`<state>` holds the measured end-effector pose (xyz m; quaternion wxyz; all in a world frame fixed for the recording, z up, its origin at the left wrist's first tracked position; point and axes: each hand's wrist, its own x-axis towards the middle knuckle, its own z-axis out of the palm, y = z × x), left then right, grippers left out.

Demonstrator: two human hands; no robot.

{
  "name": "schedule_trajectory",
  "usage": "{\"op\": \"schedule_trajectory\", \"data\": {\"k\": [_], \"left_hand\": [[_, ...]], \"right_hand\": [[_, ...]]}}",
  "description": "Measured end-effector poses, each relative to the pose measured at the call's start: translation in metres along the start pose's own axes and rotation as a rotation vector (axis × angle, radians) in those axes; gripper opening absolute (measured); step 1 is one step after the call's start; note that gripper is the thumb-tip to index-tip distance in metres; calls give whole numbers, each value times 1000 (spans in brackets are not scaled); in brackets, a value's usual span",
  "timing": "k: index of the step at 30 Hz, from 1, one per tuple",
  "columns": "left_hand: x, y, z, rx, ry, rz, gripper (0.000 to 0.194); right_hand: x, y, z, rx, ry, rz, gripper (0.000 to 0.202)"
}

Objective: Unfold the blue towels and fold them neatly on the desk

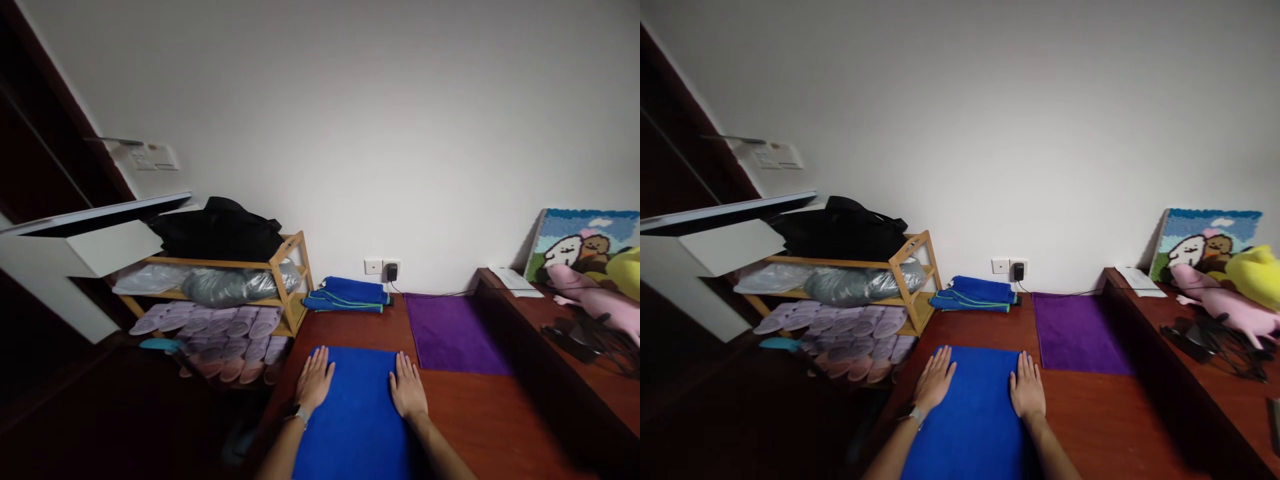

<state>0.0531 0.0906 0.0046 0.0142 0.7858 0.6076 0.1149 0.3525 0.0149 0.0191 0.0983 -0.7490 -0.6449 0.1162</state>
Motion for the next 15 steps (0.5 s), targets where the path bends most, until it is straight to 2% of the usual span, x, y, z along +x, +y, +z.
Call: {"op": "schedule_trajectory", "data": {"k": [1, 3, 10, 12, 15], "left_hand": [[-1, -12, 0, 12, 14, -21, 69], [-4, -23, 1, 26, 40, -46, 71], [-6, -12, -3, 51, 34, -68, 71], [-5, -11, -5, 57, 23, -72, 72], [-5, -11, -7, 65, 22, -72, 72]], "right_hand": [[0, 0, 0, 0, 1, -1, 72], [-1, 0, 1, -5, 4, 0, 71], [-3, -5, -12, 2, -32, 17, 69], [-12, -6, -17, 4, -26, -1, 68], [-42, -8, -16, 25, 30, -43, 68]]}}
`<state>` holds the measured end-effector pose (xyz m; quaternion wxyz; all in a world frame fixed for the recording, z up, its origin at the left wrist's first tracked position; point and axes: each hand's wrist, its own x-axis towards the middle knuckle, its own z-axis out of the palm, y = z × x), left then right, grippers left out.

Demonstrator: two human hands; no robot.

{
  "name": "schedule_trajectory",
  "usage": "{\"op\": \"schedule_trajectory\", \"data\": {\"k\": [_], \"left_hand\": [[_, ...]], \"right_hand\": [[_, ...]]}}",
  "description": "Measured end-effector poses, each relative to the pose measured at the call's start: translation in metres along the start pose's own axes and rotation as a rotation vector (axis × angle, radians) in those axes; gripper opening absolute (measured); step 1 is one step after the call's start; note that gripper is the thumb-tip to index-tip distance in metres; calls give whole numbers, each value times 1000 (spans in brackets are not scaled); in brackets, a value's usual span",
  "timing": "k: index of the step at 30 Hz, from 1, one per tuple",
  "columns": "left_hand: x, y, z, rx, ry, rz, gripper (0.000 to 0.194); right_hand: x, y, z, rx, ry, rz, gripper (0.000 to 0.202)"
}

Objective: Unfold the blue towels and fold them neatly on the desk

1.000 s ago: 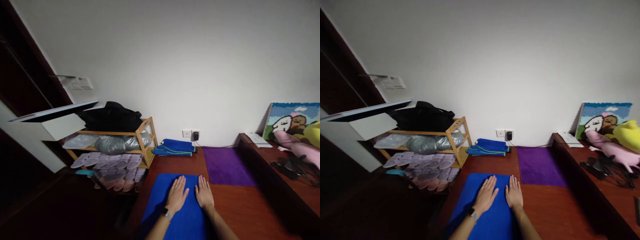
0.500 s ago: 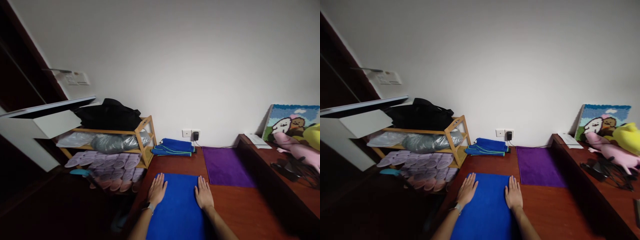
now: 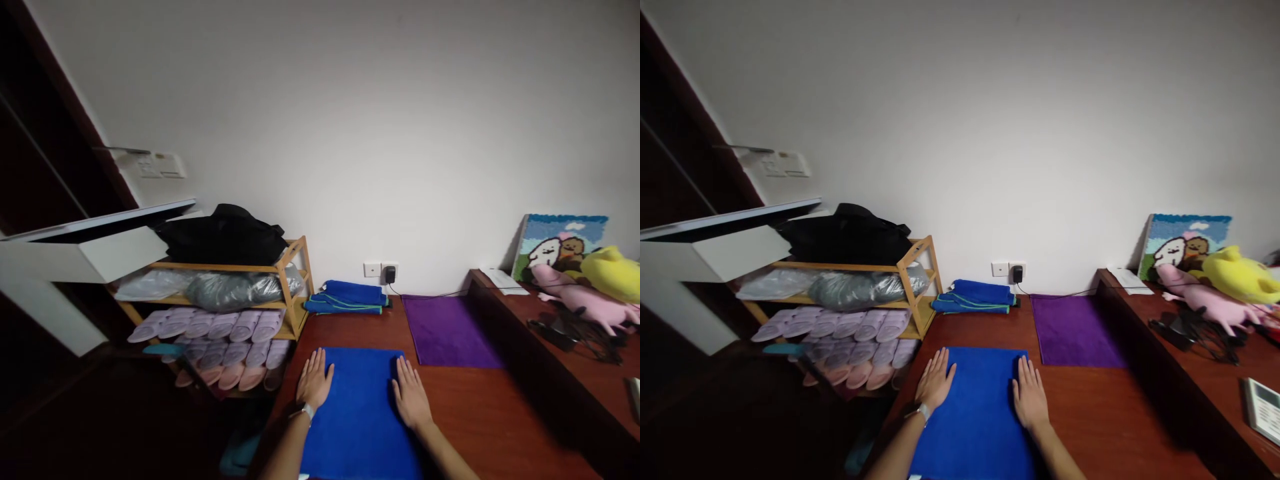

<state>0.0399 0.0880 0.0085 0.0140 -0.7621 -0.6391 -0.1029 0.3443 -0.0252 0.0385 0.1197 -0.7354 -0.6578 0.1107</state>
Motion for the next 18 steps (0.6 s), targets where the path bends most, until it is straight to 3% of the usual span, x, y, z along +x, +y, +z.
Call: {"op": "schedule_trajectory", "data": {"k": [5, 9, 11, 13, 16, 18], "left_hand": [[3, -2, -9, 18, 14, 4, 69], [-3, 13, -23, 25, 117, 48, 63], [-17, 40, -26, -14, 174, 125, 60], [-40, 82, -24, -84, 167, 240, 58], [-80, 152, -13, -187, 25, 502, 59], [-101, 186, -7, -233, -51, 542, 59]], "right_hand": [[-53, -2, 14, 34, 22, 44, 69], [-64, -1, 19, 39, -20, 55, 67], [-63, -2, 17, 36, -22, 54, 67], [-62, -3, 14, 21, -29, 51, 67], [-65, -4, 9, -19, -61, 33, 65], [-67, -4, 7, -48, -76, -3, 65]]}}
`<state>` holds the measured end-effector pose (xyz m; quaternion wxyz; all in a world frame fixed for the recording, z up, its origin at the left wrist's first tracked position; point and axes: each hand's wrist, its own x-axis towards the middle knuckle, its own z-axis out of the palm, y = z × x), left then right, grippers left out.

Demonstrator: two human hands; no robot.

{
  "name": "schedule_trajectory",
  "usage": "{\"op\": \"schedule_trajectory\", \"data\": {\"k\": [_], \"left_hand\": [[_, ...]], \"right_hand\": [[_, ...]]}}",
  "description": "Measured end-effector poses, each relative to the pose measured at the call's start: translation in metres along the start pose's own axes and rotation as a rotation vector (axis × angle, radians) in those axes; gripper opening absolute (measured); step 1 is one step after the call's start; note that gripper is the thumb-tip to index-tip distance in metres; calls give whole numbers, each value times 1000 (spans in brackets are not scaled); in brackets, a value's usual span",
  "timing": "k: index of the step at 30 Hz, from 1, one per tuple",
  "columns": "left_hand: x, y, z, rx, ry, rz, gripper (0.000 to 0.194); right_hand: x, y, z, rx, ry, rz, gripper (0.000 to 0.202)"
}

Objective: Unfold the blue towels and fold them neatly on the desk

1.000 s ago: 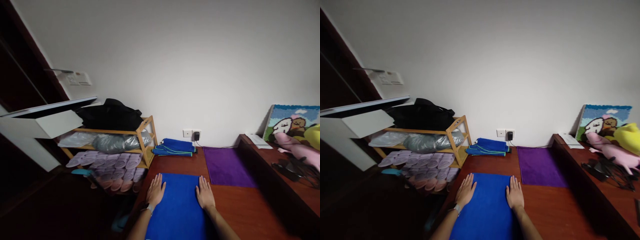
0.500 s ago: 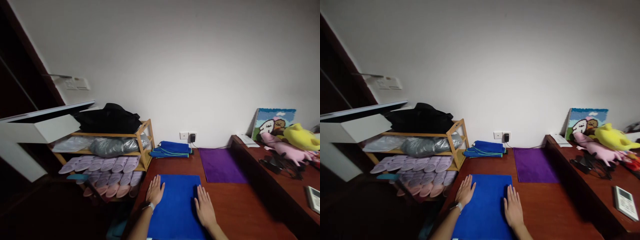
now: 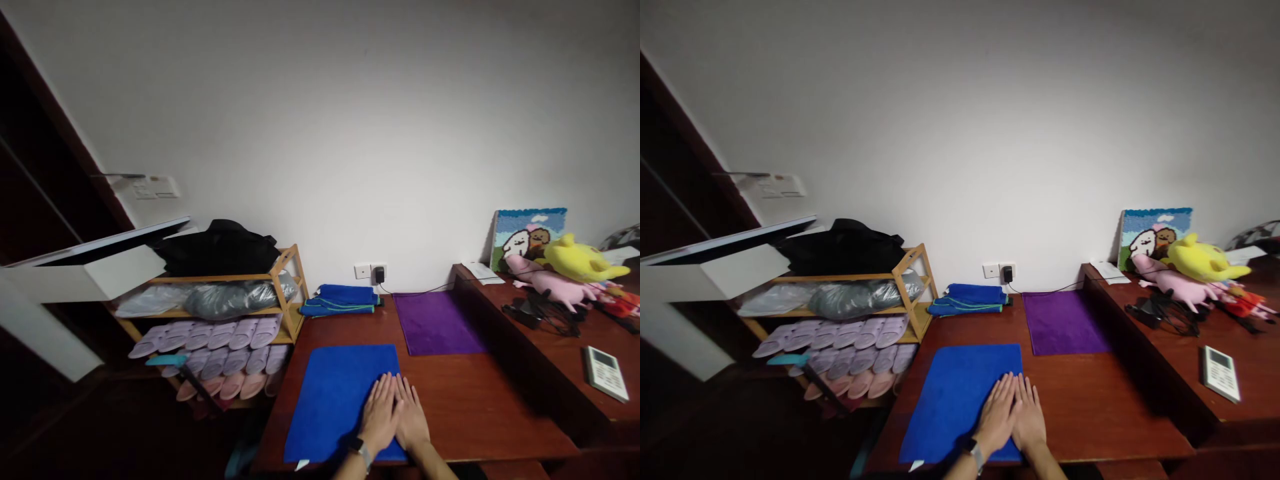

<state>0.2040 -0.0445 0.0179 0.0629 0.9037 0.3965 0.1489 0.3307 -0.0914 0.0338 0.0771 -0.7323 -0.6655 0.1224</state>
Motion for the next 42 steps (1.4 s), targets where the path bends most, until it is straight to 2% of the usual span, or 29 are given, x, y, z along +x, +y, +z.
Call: {"op": "schedule_trajectory", "data": {"k": [2, 4, 6, 8, 11, 13, 15, 18, 23, 28, 30, 32, 34, 39, 41, 42], "left_hand": [[-4, 14, 6, -21, -44, -24, 59], [-12, 4, 1, -10, -79, -45, 60], [-26, -24, -13, 21, -102, -96, 63], [-46, -61, -30, 63, -104, -211, 67], [-82, -118, -52, 133, -65, -417, 72], [-103, -145, -60, 167, -38, -493, 73], [-117, -161, -63, 190, -14, -518, 73], [-123, -166, -60, 215, 20, -514, 73], [-121, -161, -56, 228, 47, -494, 72], [-121, -162, -63, 240, 37, -497, 70], [-117, -155, -68, 246, 54, -493, 68], [-108, -136, -70, 245, 103, -465, 65], [-95, -104, -65, 208, 119, -403, 62], [-67, -6, -31, 15, -40, -31, 59], [-63, 14, -23, -18, -48, 7, 57], [-64, 16, -22, -20, -48, -7, 57]], "right_hand": [[-2, 0, 0, -20, 1, -22, 65], [-2, 1, 0, -14, 8, -8, 65], [-1, 0, 1, 6, 19, 21, 67], [-1, 0, 3, 26, 25, 40, 69], [-1, 0, 4, 49, 28, 46, 70], [-1, 1, 5, 58, 29, 47, 70], [-1, 0, 4, 55, 27, 49, 70], [-1, -2, -1, 33, 12, 58, 70], [-13, -8, -3, 43, 30, 89, 69], [-39, -7, 19, 77, 83, 55, 70], [-45, -6, 27, 78, 89, 54, 69], [-47, -5, 31, 84, 107, 43, 68], [-47, -5, 33, 91, 114, 31, 68], [-45, -1, 35, 80, 111, -17, 65], [-46, 0, 36, 68, 106, -33, 64], [-46, 0, 37, 63, 105, -35, 63]]}}
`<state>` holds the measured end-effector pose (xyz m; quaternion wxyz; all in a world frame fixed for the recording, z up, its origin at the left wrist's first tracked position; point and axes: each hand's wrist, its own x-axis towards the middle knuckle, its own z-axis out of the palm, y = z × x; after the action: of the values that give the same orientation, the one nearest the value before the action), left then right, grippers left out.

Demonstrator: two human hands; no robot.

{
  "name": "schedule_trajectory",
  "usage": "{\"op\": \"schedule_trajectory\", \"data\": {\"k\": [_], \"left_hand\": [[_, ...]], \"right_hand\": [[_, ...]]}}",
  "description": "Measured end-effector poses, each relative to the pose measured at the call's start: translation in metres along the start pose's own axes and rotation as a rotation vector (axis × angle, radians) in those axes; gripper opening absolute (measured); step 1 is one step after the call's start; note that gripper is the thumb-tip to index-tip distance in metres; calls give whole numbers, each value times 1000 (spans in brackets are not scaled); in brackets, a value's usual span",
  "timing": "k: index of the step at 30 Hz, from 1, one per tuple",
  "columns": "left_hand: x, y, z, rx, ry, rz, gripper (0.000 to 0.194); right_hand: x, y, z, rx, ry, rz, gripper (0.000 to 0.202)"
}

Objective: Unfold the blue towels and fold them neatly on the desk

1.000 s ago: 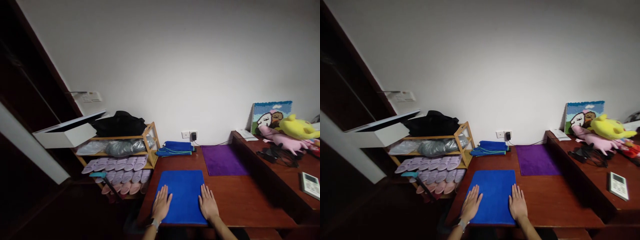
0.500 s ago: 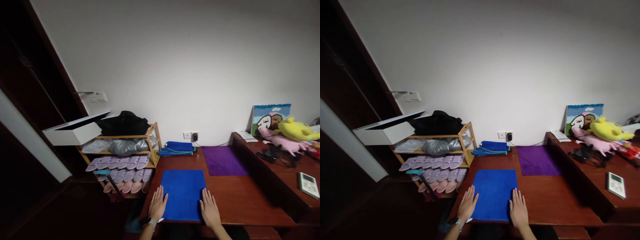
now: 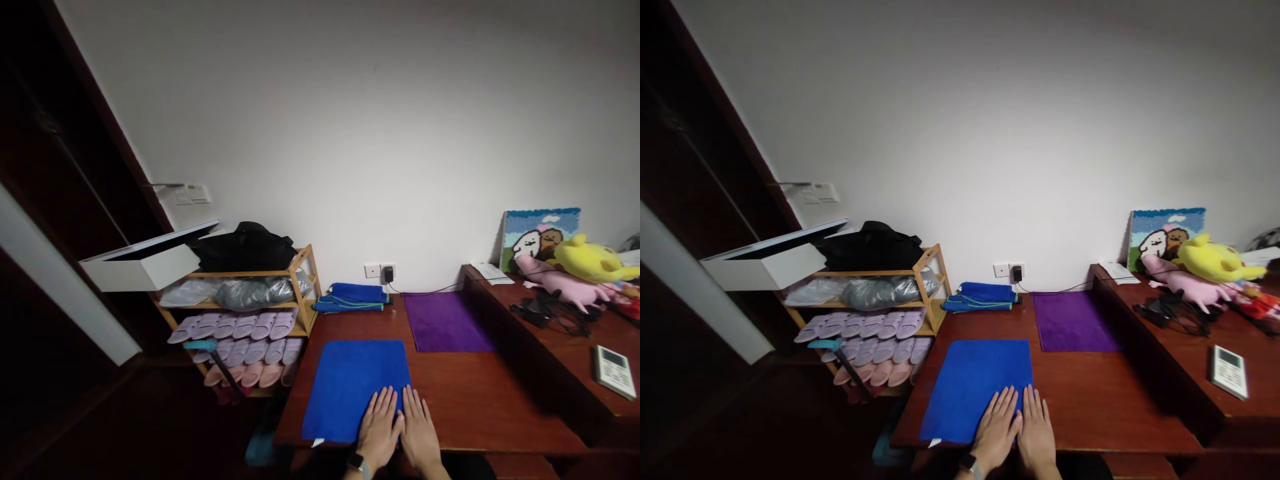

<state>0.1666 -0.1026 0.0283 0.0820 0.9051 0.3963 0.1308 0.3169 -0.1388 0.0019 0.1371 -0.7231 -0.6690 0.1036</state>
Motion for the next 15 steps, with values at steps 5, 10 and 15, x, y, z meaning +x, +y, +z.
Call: {"op": "schedule_trajectory", "data": {"k": [5, 10, 15], "left_hand": [[-33, -59, -26, 76, -59, -174, 61], [-91, -141, -51, 203, -15, -424, 63], [-114, -163, -42, 235, 59, -440, 65]], "right_hand": [[1, -1, 0, -16, 24, 36, 66], [1, -1, 2, -33, 7, 46, 68], [7, 1, 2, -31, -15, 89, 70]]}}
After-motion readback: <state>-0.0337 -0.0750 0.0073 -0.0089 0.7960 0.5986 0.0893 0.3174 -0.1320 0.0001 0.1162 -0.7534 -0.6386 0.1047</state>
